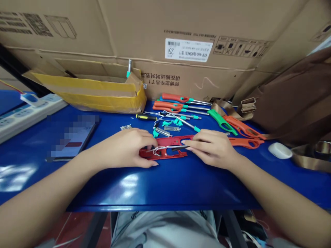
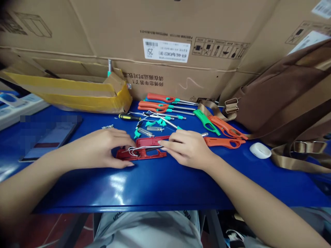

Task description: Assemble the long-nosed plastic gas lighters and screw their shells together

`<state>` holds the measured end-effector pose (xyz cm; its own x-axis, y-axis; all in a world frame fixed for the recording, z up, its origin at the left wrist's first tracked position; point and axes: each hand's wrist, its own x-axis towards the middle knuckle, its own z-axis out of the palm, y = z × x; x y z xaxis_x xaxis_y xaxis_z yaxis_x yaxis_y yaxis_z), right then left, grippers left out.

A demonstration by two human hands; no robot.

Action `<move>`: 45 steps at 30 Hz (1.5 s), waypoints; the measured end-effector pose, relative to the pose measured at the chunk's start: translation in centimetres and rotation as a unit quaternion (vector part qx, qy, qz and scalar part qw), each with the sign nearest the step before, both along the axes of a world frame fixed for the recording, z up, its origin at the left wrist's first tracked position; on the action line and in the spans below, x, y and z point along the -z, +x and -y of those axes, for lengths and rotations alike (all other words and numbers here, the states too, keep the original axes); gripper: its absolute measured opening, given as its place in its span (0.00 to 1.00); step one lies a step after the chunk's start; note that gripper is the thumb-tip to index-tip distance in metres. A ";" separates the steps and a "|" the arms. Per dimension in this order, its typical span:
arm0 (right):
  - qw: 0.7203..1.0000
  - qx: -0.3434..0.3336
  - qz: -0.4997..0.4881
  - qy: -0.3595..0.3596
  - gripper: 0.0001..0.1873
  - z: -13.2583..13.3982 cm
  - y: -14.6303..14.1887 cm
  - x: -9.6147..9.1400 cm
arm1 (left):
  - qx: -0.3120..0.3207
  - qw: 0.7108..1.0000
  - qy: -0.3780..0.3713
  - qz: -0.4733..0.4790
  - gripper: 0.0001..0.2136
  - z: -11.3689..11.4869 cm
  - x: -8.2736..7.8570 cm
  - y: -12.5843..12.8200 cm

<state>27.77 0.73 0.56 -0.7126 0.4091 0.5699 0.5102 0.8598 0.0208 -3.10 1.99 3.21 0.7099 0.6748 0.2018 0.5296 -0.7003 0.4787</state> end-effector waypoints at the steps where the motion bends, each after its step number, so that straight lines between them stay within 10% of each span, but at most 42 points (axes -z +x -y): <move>1: 1.000 -0.004 -0.003 -0.010 0.11 0.0 -0.1 0.1 | 0.034 0.999 0.004 -0.038 0.13 -0.1 0.0 0.0; 23: 0.998 -0.030 0.029 -0.048 0.13 0.8 -0.6 -0.4 | 0.050 0.988 -0.144 0.032 0.14 1.6 0.2 2.0; 45: 0.989 -0.018 0.016 -0.146 0.17 1.0 -1.0 0.3 | 0.013 1.000 0.009 0.001 0.12 2.0 1.4 2.2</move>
<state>26.82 -0.31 0.29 -0.7452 0.5271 0.4084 0.4823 0.8490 -0.2159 -0.94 0.00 1.83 0.7269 0.6519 0.2162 0.5095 -0.7229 0.4666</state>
